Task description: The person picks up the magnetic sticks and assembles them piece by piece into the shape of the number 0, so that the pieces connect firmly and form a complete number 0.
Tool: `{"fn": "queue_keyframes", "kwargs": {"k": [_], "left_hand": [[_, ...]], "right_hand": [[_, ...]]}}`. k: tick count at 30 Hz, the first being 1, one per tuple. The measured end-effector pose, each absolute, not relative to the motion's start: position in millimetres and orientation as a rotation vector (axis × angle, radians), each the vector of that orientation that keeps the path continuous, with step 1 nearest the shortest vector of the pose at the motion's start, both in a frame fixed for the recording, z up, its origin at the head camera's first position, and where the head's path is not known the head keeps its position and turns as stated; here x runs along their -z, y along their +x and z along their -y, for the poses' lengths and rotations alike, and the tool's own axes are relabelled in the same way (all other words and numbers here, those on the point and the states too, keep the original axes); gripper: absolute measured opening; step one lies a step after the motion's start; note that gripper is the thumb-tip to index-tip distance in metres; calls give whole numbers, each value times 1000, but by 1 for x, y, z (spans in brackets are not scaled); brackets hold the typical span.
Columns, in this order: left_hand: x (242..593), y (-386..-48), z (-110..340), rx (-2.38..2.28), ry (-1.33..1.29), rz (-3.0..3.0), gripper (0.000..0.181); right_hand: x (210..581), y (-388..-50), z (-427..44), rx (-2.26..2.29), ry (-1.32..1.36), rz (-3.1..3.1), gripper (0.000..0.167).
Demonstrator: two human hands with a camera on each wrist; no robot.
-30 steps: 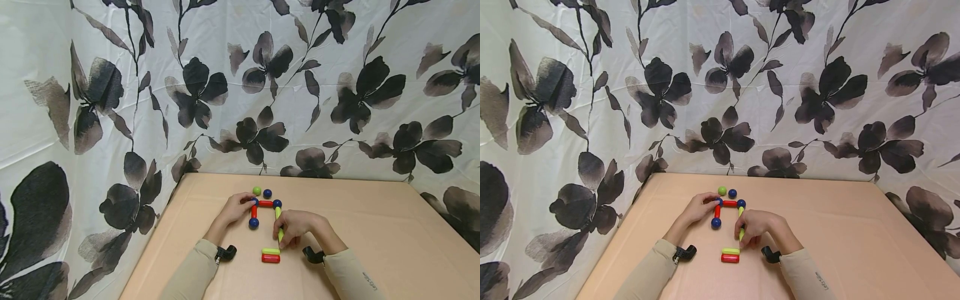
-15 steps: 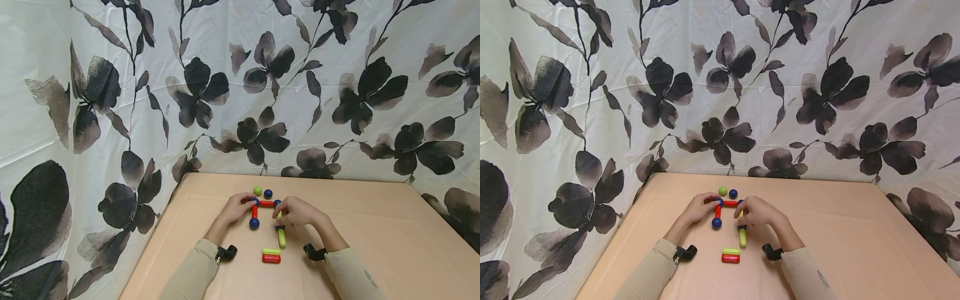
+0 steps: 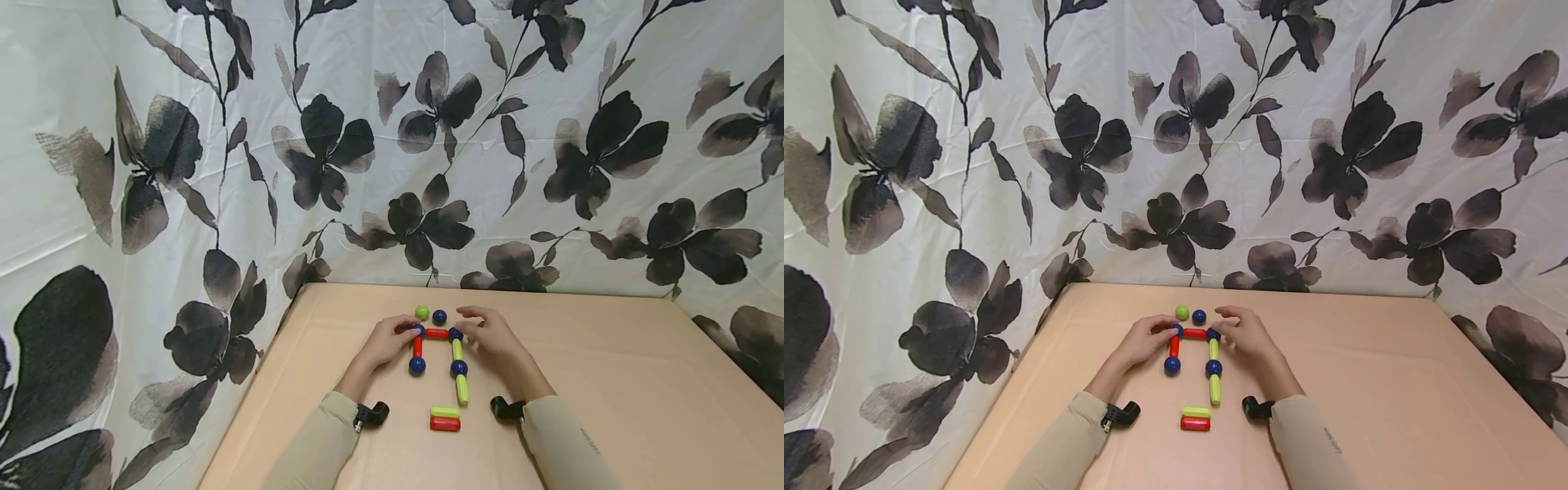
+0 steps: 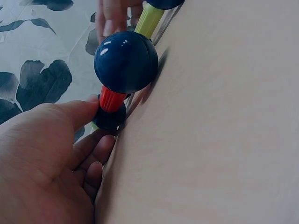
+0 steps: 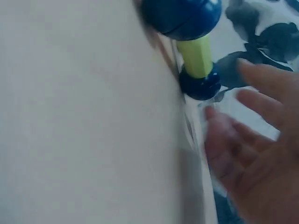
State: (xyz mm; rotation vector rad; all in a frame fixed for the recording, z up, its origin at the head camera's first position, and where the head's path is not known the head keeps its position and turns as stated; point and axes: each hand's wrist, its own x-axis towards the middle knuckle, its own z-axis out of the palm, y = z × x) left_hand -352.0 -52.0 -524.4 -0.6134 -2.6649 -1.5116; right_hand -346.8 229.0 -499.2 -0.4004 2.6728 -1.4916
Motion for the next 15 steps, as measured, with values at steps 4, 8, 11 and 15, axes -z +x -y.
{"fn": "queue_keyframes", "kwargs": {"k": [4,8,11,15], "left_hand": [[523,-351,51,1510,-607,2665,31],[523,-350,51,1524,-598,2665,32],[523,-349,52,1540,-575,2657,33],[517,-348,55,1569,-551,2628,35]], "right_hand": [[510,-347,-231,1410,-481,-2665,43],[514,-347,-230,1417,-536,-2680,37],[515,-346,-229,1437,-561,-2673,38],[517,-345,-229,1461,-568,-2660,36]]}}
